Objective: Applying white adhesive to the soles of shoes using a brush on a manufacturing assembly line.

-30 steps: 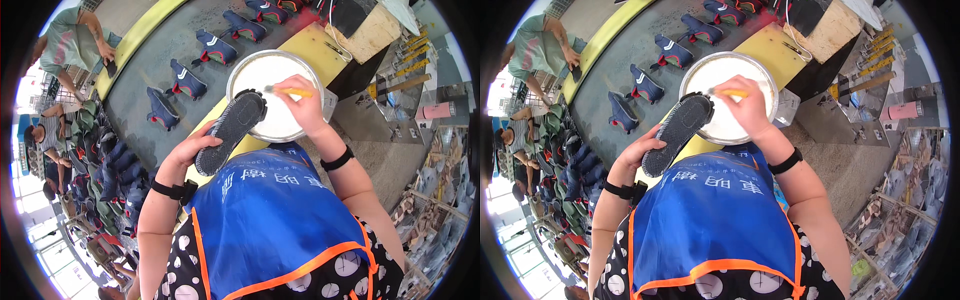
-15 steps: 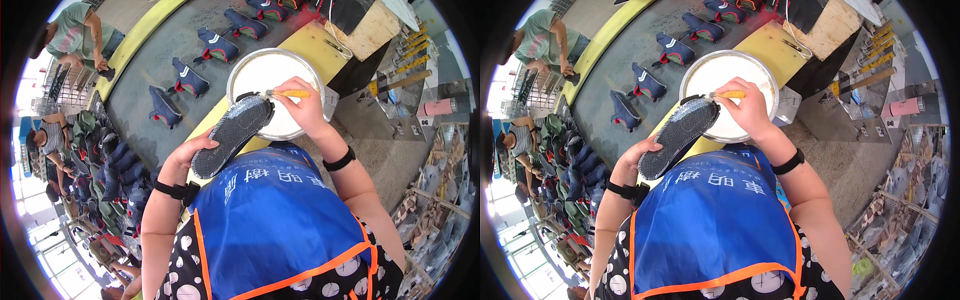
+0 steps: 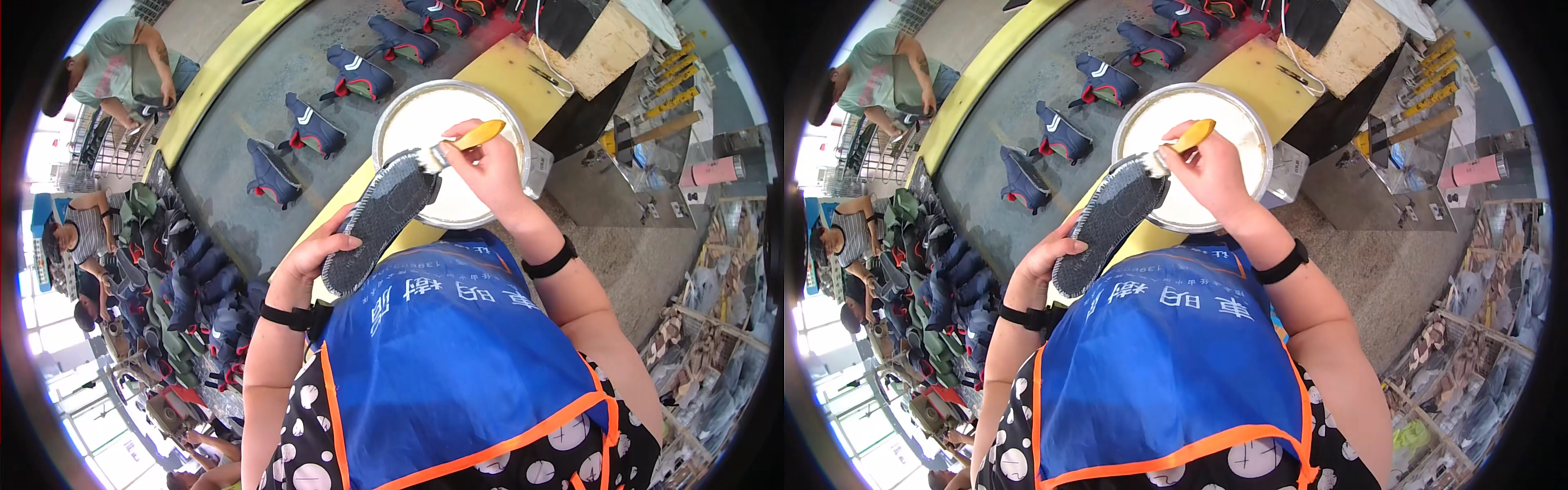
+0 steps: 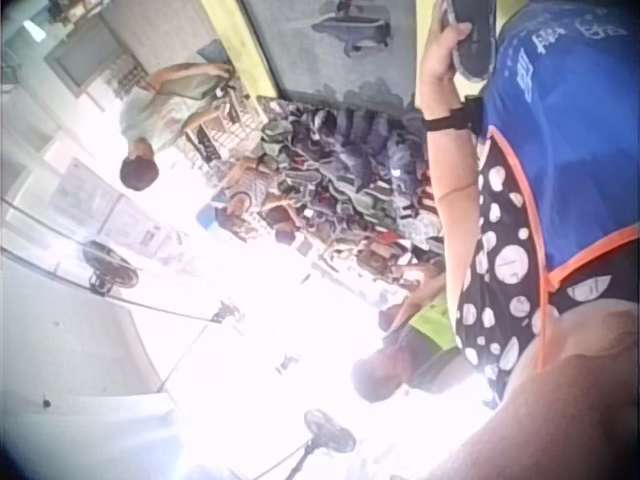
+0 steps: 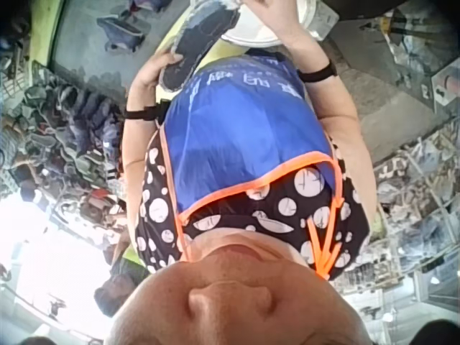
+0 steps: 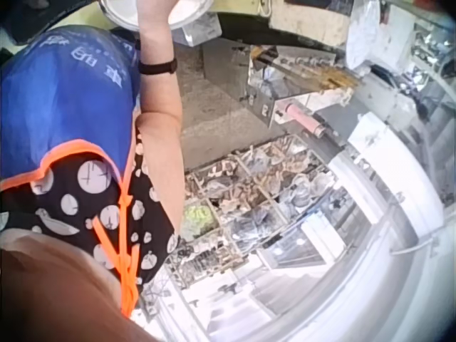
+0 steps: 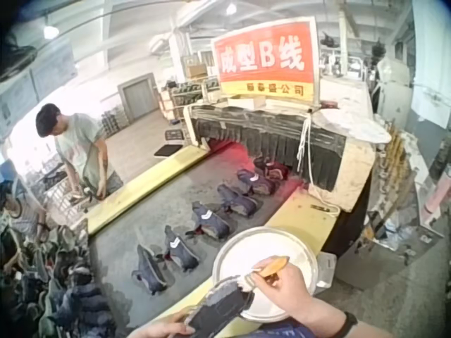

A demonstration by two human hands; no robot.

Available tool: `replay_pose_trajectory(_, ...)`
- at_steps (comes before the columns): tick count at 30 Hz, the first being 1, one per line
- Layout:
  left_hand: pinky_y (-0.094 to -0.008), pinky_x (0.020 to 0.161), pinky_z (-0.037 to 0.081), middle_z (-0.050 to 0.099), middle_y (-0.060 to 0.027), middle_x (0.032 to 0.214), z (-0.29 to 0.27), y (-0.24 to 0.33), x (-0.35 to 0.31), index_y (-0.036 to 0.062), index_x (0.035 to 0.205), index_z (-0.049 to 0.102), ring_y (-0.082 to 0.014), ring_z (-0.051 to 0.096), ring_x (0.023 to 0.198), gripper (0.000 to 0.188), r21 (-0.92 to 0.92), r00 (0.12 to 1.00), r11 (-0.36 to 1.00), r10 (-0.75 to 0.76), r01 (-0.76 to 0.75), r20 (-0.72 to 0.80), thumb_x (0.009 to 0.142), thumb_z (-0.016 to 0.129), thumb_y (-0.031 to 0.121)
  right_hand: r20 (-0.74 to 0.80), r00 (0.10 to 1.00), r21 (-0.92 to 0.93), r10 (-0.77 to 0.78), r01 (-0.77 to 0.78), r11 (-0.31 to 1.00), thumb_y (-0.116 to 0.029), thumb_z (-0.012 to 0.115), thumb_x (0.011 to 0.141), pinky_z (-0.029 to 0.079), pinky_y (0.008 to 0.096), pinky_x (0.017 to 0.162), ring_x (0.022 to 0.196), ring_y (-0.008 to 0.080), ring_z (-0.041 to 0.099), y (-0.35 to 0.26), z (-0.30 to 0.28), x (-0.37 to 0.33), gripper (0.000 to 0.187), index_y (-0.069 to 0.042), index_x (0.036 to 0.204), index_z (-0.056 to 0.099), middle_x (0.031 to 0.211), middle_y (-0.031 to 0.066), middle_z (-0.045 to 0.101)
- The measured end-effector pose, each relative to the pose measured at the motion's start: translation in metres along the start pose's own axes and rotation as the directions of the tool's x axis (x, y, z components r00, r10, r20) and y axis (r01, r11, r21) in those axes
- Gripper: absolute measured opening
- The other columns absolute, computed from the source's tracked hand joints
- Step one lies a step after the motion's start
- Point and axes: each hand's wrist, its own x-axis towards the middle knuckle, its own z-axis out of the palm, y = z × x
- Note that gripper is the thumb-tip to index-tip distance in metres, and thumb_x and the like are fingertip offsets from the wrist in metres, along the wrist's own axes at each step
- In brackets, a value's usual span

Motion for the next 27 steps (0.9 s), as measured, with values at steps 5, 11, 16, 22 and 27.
replay_pose_trajectory(5,-0.0329,0.105,0.043,0.057,-0.0136,0.132,0.004,-0.002,-0.002,0.0005,0.148,0.039,-0.0219,0.055,0.121,0.08,-0.071,0.995,0.994,0.077,-0.082,-0.069,0.074,0.066,0.016,-0.047,0.999,-0.032,0.009,-0.01,0.999,-0.013,0.071,0.087,0.049,0.0285,0.057,0.06,0.0156,0.062,0.0,0.013,-0.009,0.014,-0.003,0.083,0.062,0.07,0.0061,0.063)
replay_pose_trajectory(11,-0.0346,0.104,0.045,0.057,-0.0147,0.133,0.002,-0.004,-0.004,0.001,0.149,0.035,-0.024,0.059,0.118,0.086,0.027,0.985,0.99,0.14,-0.138,-0.1,0.071,0.068,0.019,-0.15,0.989,-0.127,-0.009,-0.01,0.992,-0.015,0.069,0.089,0.048,0.033,0.055,0.055,0.0203,0.062,-0.009,0.019,0.0,0.018,-0.005,0.081,0.057,0.064,0.0082,0.061)
replay_pose_trajectory(16,-0.0345,0.103,0.045,0.056,-0.0139,0.134,0.002,-0.006,-0.001,0.0023,0.149,0.035,-0.0233,0.057,0.12,0.085,0.012,0.977,0.984,0.179,-0.179,-0.117,0.072,0.067,0.02,-0.184,0.983,-0.174,0.009,-0.042,0.984,-0.016,0.069,0.09,0.047,0.0323,0.054,0.054,0.0201,0.062,-0.007,0.031,-0.014,0.018,-0.005,0.083,0.056,0.062,0.0079,0.06)
replay_pose_trajectory(22,-0.0335,0.105,0.042,0.054,-0.0125,0.137,0.008,-0.007,-0.001,0.0038,0.151,0.033,-0.0221,0.054,0.123,0.083,0.032,0.953,0.977,0.212,-0.21,-0.218,0.075,0.065,0.017,-0.028,0.999,0.119,0.021,-0.017,0.993,-0.016,0.069,0.09,0.047,0.031,0.053,0.055,0.0185,0.062,-0.028,0.048,-0.046,0.019,-0.004,0.085,0.056,0.063,0.0088,0.061)
replay_pose_trajectory(27,-0.0322,0.107,0.038,0.053,-0.0108,0.138,0.006,-0.002,-0.006,0.0036,0.152,0.033,-0.0205,0.052,0.125,0.084,0.178,0.94,0.957,0.266,-0.231,-0.211,0.075,0.066,0.012,-0.031,0.996,0.03,0.082,-0.081,0.996,-0.014,0.07,0.087,0.048,0.0319,0.055,0.056,0.0199,0.062,-0.038,0.04,-0.034,0.019,-0.003,0.08,0.056,0.064,0.0101,0.061)
